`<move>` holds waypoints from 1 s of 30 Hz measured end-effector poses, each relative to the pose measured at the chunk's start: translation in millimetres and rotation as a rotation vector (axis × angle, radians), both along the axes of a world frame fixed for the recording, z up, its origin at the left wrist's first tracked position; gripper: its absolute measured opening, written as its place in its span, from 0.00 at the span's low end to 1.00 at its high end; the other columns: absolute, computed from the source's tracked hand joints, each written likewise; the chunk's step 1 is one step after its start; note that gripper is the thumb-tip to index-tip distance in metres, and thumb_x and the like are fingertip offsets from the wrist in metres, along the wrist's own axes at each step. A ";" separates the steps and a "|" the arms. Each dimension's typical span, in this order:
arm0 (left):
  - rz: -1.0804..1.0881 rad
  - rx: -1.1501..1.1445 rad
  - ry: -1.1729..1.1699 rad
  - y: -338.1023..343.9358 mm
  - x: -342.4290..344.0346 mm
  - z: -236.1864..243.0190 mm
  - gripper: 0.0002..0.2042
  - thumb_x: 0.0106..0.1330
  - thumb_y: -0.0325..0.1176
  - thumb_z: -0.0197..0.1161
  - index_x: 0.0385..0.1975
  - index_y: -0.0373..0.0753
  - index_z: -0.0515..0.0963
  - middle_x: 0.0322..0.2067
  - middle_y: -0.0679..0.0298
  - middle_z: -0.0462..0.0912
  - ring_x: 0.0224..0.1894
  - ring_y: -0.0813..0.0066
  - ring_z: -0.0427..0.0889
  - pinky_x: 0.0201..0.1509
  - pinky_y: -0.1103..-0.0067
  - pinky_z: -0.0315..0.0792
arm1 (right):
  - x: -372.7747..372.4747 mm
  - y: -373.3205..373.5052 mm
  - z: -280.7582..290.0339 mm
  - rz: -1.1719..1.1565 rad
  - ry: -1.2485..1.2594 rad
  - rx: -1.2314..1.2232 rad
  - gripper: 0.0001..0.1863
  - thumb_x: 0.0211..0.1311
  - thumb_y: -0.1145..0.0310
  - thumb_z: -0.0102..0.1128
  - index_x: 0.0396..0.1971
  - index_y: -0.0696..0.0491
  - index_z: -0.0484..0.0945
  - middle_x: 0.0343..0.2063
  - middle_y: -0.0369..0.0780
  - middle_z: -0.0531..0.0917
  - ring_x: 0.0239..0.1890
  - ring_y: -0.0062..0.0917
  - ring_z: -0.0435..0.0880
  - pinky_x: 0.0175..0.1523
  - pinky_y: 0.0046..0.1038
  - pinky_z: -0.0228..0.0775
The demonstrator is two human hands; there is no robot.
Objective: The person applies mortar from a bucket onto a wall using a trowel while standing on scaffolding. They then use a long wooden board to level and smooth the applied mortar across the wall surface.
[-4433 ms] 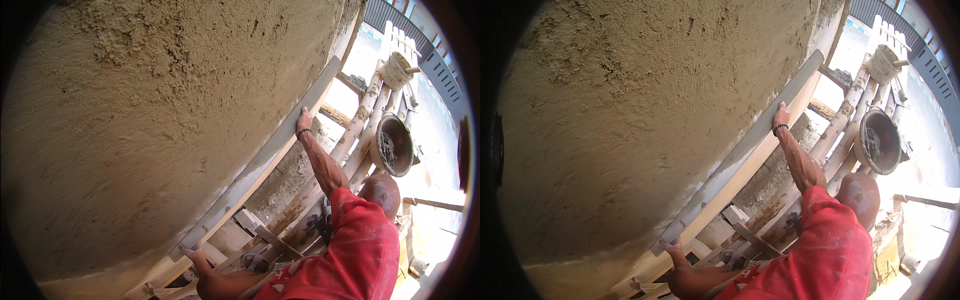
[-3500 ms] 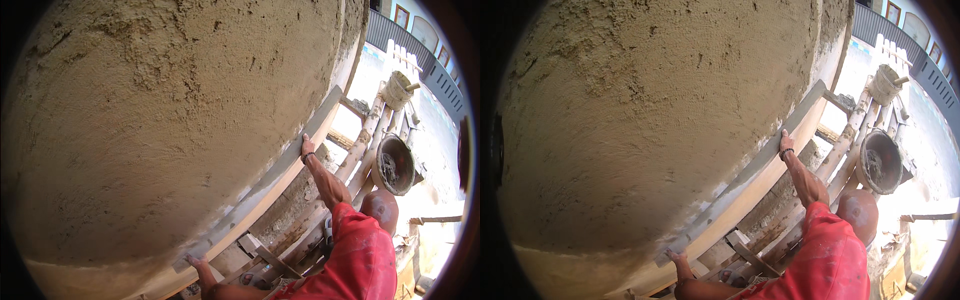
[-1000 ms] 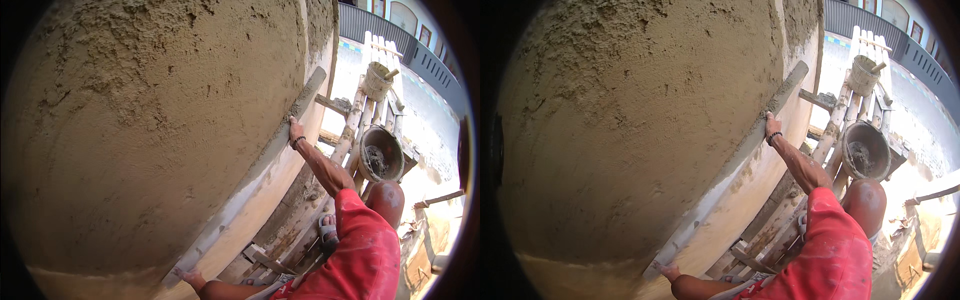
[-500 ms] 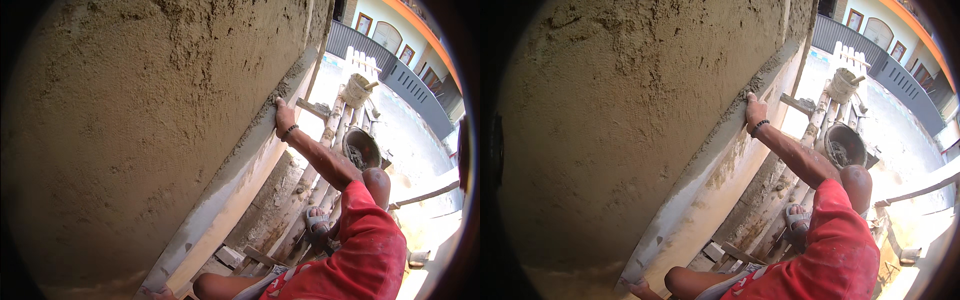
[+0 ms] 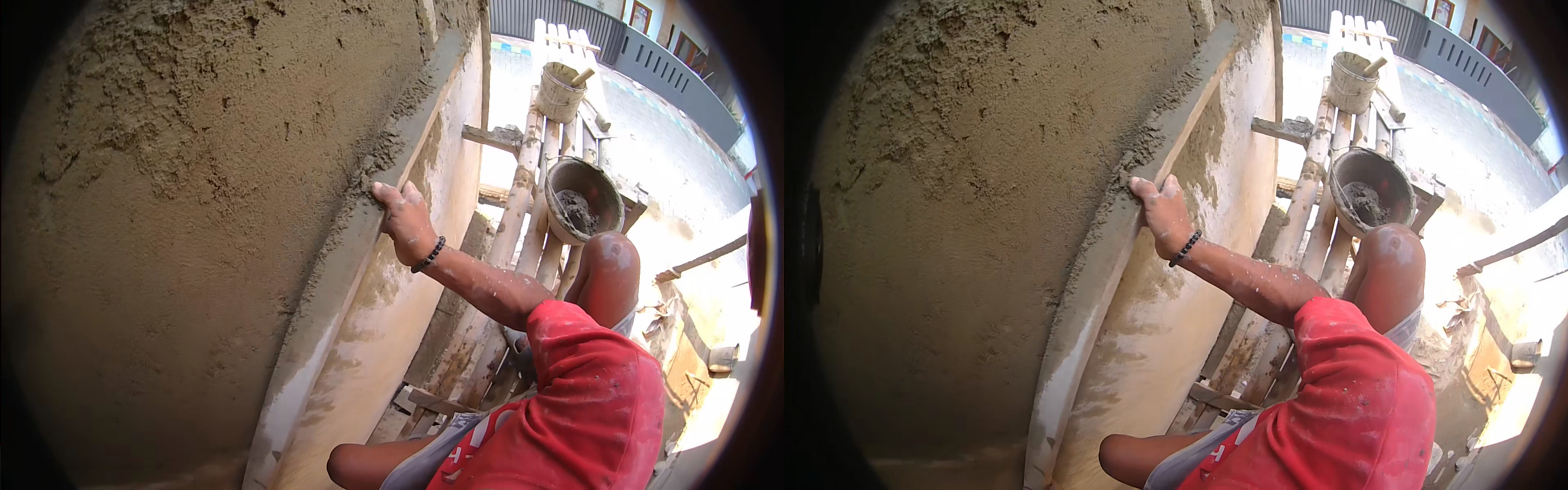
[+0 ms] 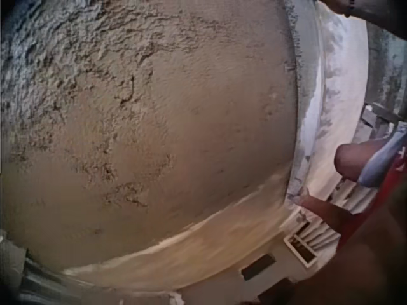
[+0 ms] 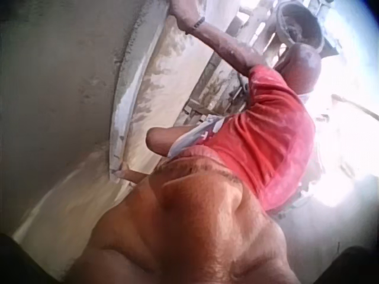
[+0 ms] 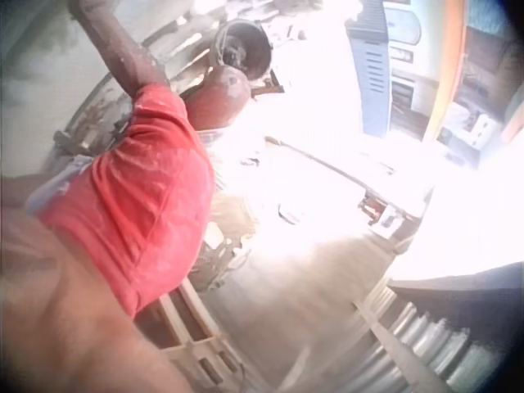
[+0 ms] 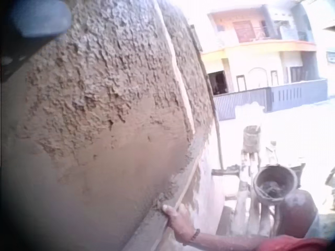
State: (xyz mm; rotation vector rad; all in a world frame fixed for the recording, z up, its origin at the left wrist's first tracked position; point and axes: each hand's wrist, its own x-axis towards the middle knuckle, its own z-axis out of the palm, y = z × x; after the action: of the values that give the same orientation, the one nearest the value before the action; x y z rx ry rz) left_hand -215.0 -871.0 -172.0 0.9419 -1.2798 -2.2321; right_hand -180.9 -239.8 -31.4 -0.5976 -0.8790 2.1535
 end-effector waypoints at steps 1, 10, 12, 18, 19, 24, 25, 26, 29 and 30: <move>-0.006 -0.006 -0.002 1.0 0.6 -0.8 0.24 0.59 0.47 0.59 0.54 0.44 0.69 0.56 0.62 0.69 0.56 0.60 0.70 0.58 0.67 0.65 | -0.3 4.2 -23.2 -0.038 0.005 -0.036 0.16 0.61 0.64 0.53 0.43 0.56 0.63 0.34 0.39 0.77 0.33 0.25 0.82 0.33 0.30 0.79; -0.051 -0.047 -0.033 15.1 4.4 -5.1 0.25 0.58 0.48 0.59 0.53 0.44 0.69 0.55 0.62 0.70 0.55 0.60 0.70 0.59 0.66 0.64 | -11.4 80.1 -212.0 -0.149 -0.309 -0.232 0.20 0.58 0.60 0.55 0.42 0.60 0.67 0.30 0.41 0.79 0.28 0.29 0.82 0.32 0.34 0.78; -0.047 -0.046 -0.053 22.0 6.3 -8.1 0.25 0.58 0.48 0.59 0.53 0.44 0.69 0.55 0.62 0.70 0.55 0.60 0.70 0.59 0.65 0.64 | -24.5 93.4 -239.6 -0.101 -0.283 -0.264 0.18 0.57 0.62 0.56 0.41 0.61 0.70 0.30 0.43 0.80 0.28 0.29 0.82 0.33 0.34 0.77; -0.074 -0.071 -0.081 42.4 3.5 -9.4 0.25 0.58 0.48 0.60 0.53 0.44 0.69 0.54 0.62 0.71 0.55 0.60 0.70 0.59 0.65 0.63 | -44.2 112.7 -257.6 -0.069 -0.356 -0.252 0.20 0.59 0.59 0.56 0.40 0.62 0.72 0.32 0.44 0.81 0.29 0.29 0.81 0.34 0.35 0.77; -0.057 -0.084 -0.090 38.8 8.9 -9.0 0.25 0.58 0.48 0.60 0.53 0.44 0.69 0.54 0.62 0.71 0.54 0.60 0.70 0.59 0.65 0.63 | -37.9 103.7 -243.8 -0.027 -0.342 -0.281 0.21 0.60 0.57 0.55 0.40 0.63 0.73 0.32 0.44 0.81 0.30 0.29 0.82 0.34 0.34 0.76; -0.055 -0.097 -0.104 49.9 11.2 -5.2 0.25 0.57 0.48 0.60 0.53 0.44 0.69 0.53 0.62 0.72 0.54 0.60 0.70 0.59 0.64 0.63 | -32.4 125.5 -240.8 -0.075 -0.245 -0.348 0.28 0.64 0.48 0.49 0.42 0.62 0.73 0.35 0.44 0.81 0.35 0.31 0.81 0.40 0.32 0.75; -0.063 -0.101 -0.104 54.7 9.9 -3.9 0.25 0.57 0.48 0.60 0.53 0.44 0.69 0.53 0.62 0.72 0.54 0.60 0.70 0.59 0.64 0.63 | -42.3 135.9 -258.6 -0.137 -0.238 -0.293 0.30 0.63 0.47 0.49 0.45 0.64 0.71 0.38 0.47 0.80 0.40 0.34 0.80 0.46 0.31 0.72; -0.068 -0.108 -0.103 58.2 9.0 -1.8 0.25 0.57 0.48 0.60 0.53 0.44 0.69 0.53 0.62 0.72 0.54 0.60 0.70 0.59 0.64 0.63 | -52.8 143.3 -276.3 -0.195 -0.230 -0.239 0.33 0.62 0.47 0.49 0.47 0.67 0.70 0.41 0.50 0.80 0.46 0.37 0.79 0.51 0.31 0.70; -0.095 -0.107 -0.109 70.2 5.0 -1.2 0.26 0.57 0.48 0.60 0.53 0.44 0.69 0.53 0.62 0.72 0.54 0.60 0.70 0.59 0.64 0.62 | -76.6 163.4 -319.9 -0.345 -0.404 -0.164 0.38 0.60 0.47 0.51 0.55 0.69 0.61 0.51 0.57 0.72 0.56 0.42 0.70 0.61 0.32 0.59; -0.108 -0.108 -0.108 74.3 2.2 -1.6 0.26 0.57 0.48 0.60 0.53 0.44 0.69 0.53 0.62 0.72 0.54 0.60 0.70 0.59 0.64 0.62 | -79.1 172.9 -328.8 -0.370 -0.430 -0.150 0.41 0.59 0.47 0.52 0.57 0.70 0.59 0.54 0.58 0.69 0.59 0.43 0.67 0.63 0.32 0.56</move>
State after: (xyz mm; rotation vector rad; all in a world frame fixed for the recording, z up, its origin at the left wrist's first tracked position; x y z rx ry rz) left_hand -212.8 -796.7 -173.6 0.9865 -1.5163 -2.1922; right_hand -260.0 -66.9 -360.2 -1.2292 -0.7538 1.7895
